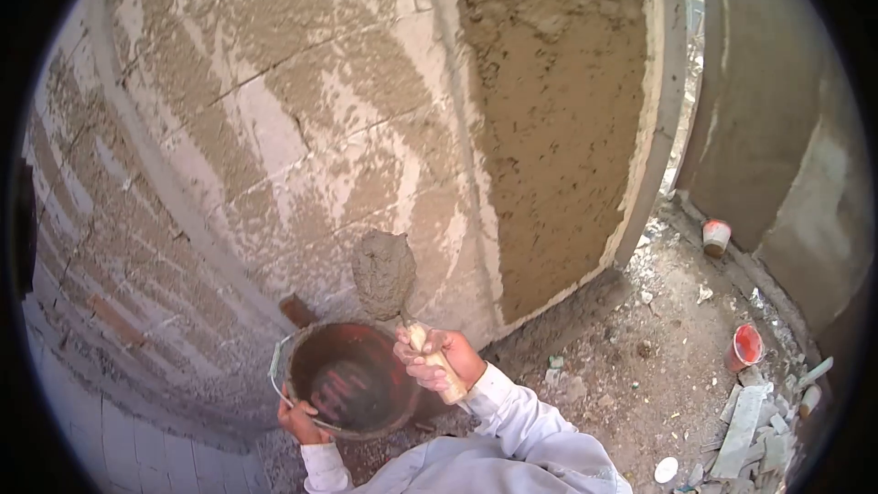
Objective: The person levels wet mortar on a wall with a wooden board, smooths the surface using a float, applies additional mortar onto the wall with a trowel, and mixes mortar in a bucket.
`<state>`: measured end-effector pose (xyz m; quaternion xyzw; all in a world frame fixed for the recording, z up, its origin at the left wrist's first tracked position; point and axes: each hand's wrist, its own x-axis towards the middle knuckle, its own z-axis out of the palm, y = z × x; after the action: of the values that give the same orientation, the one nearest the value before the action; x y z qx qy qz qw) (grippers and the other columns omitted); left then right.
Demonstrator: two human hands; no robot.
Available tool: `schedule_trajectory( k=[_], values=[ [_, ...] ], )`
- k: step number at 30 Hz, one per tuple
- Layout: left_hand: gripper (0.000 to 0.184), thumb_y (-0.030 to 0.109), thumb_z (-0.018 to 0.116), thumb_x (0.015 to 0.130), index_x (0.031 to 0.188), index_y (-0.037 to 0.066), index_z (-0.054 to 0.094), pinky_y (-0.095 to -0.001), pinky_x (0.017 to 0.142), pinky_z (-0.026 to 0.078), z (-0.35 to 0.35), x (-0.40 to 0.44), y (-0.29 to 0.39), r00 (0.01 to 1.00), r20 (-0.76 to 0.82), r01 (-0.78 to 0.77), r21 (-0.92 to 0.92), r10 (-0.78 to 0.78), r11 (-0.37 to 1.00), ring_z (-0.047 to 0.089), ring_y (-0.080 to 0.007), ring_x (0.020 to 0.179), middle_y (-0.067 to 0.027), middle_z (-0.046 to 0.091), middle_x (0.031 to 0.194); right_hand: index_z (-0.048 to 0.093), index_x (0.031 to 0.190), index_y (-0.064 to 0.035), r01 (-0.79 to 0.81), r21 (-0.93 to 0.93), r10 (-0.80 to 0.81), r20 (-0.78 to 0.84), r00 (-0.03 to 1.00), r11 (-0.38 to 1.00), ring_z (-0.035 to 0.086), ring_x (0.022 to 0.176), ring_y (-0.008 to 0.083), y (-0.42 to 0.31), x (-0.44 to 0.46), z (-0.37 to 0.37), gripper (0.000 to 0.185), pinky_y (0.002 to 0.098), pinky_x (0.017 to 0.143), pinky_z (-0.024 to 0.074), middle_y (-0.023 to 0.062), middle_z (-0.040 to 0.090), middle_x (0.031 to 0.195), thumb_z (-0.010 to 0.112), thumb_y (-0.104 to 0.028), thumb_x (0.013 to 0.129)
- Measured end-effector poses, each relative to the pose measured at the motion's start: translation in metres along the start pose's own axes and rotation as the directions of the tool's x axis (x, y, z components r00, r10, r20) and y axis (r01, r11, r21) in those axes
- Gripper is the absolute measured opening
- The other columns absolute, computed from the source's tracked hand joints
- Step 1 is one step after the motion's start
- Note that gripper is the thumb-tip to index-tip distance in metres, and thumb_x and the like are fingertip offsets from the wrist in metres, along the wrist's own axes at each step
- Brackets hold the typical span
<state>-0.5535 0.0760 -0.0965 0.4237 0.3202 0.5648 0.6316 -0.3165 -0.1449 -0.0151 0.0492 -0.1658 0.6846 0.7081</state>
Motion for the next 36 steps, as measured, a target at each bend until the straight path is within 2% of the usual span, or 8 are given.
schedule_trajectory(
  k=[5, 10, 16, 21, 26, 29, 35, 36],
  values=[
    [0.078, -0.009, 0.044, 0.055, 0.132, -0.006, 0.052, -0.0247, 0.047, 0.039, -0.008, 0.0, -0.039, 0.991, -0.11, -0.056, 0.202, 0.079, 0.978, 0.052, -0.0143, 0.058, -0.0099, 0.066, 0.087, 0.039, 0.107, -0.0065, 0.56, -0.519, -0.565, 0.168, 0.808, 0.646, 0.051, 0.059, 0.0165, -0.093, 0.011, 0.092, 0.027, 0.0357, 0.054, 0.0504, 0.0084, 0.045, 0.086, 0.052, -0.004, 0.083],
    [0.022, 0.002, 0.051, 0.069, 0.087, 0.002, 0.064, -0.0322, 0.039, 0.034, 0.011, -0.03, -0.043, 0.943, -0.313, -0.012, 0.301, 0.11, 0.953, 0.045, -0.0169, 0.046, -0.007, 0.057, 0.063, 0.033, 0.107, -0.0051, 0.79, -0.59, -0.774, 0.575, 0.267, -0.166, 0.058, 0.07, 0.0192, -0.193, 0.034, 0.18, 0.026, 0.0374, 0.064, 0.0545, 0.0093, 0.047, 0.091, 0.051, 0.001, 0.09],
    [0.012, 0.006, 0.051, 0.078, 0.074, 0.004, 0.061, -0.0352, 0.036, 0.031, 0.027, -0.062, -0.045, 0.876, -0.457, 0.116, 0.506, 0.151, 0.855, 0.042, -0.0177, 0.042, -0.0068, 0.053, 0.056, 0.034, 0.108, 0.0025, 0.174, -0.52, -0.543, 0.738, -0.402, -0.836, 0.061, 0.078, 0.0302, -0.342, 0.056, 0.245, 0.032, 0.0421, 0.072, 0.0497, 0.0203, 0.052, 0.096, 0.058, -0.006, 0.089],
    [0.014, 0.006, 0.052, 0.078, 0.085, 0.001, 0.064, -0.0373, 0.044, 0.037, 0.036, -0.085, -0.049, 0.861, -0.457, 0.023, 0.472, 0.222, 0.882, 0.048, -0.0193, 0.05, -0.0075, 0.056, 0.059, 0.036, 0.111, 0.0077, -0.446, -0.469, -0.185, 0.818, -0.545, -0.762, 0.063, 0.076, 0.038, -0.452, 0.09, 0.258, 0.037, 0.0454, 0.074, 0.0511, 0.0224, 0.058, 0.088, 0.06, -0.008, 0.087],
    [0.017, 0.011, 0.056, 0.079, 0.088, 0.002, 0.067, -0.0405, 0.047, 0.04, -0.011, -0.081, -0.069, 0.836, -0.532, 0.194, 0.514, 0.133, 0.835, 0.05, -0.021, 0.052, -0.0091, 0.059, 0.062, 0.036, 0.12, 0.0133, -0.362, -0.762, -0.841, 0.521, 0.148, -0.537, 0.062, 0.07, 0.0409, -0.414, 0.124, 0.209, 0.046, 0.0458, 0.073, 0.0543, 0.0224, 0.061, 0.077, 0.058, -0.006, 0.085],
    [0.019, 0.014, 0.058, 0.078, 0.087, 0.0, 0.068, -0.0421, 0.052, 0.045, 0.018, -0.094, -0.052, 0.827, -0.542, 0.261, 0.605, 0.148, 0.752, 0.054, -0.0241, 0.056, -0.0111, 0.062, 0.065, 0.038, 0.119, 0.0072, 0.2, -0.754, -0.433, 0.549, 0.715, -0.626, 0.06, 0.069, 0.0432, -0.175, 0.092, 0.12, 0.045, 0.0492, 0.064, 0.047, 0.0273, 0.055, 0.077, 0.057, -0.005, 0.08],
    [0.021, 0.016, 0.061, 0.076, 0.087, 0.0, 0.069, -0.0463, 0.053, 0.05, -0.079, -0.053, -0.119, 0.866, -0.172, 0.087, 0.977, 0.47, 0.196, 0.059, -0.0283, 0.061, -0.015, 0.065, 0.072, 0.041, 0.116, 0.005, -0.118, -0.976, -0.402, -0.035, 0.915, -0.182, 0.06, 0.075, 0.0424, -0.003, 0.052, -0.046, 0.041, 0.0467, 0.067, 0.0473, 0.0254, 0.059, 0.083, 0.056, -0.016, 0.085],
    [0.021, 0.016, 0.061, 0.076, 0.089, 0.001, 0.069, -0.0473, 0.052, 0.051, -0.07, -0.056, -0.114, 0.871, -0.362, 0.18, 0.865, 0.334, 0.468, 0.059, -0.0299, 0.061, -0.0167, 0.066, 0.075, 0.045, 0.111, 0.0031, -0.268, -0.962, -0.386, -0.227, 0.894, -0.055, 0.061, 0.069, 0.0359, -0.002, 0.044, -0.087, 0.033, 0.0446, 0.061, 0.0482, 0.0211, 0.06, 0.079, 0.055, -0.017, 0.086]
  ],
)
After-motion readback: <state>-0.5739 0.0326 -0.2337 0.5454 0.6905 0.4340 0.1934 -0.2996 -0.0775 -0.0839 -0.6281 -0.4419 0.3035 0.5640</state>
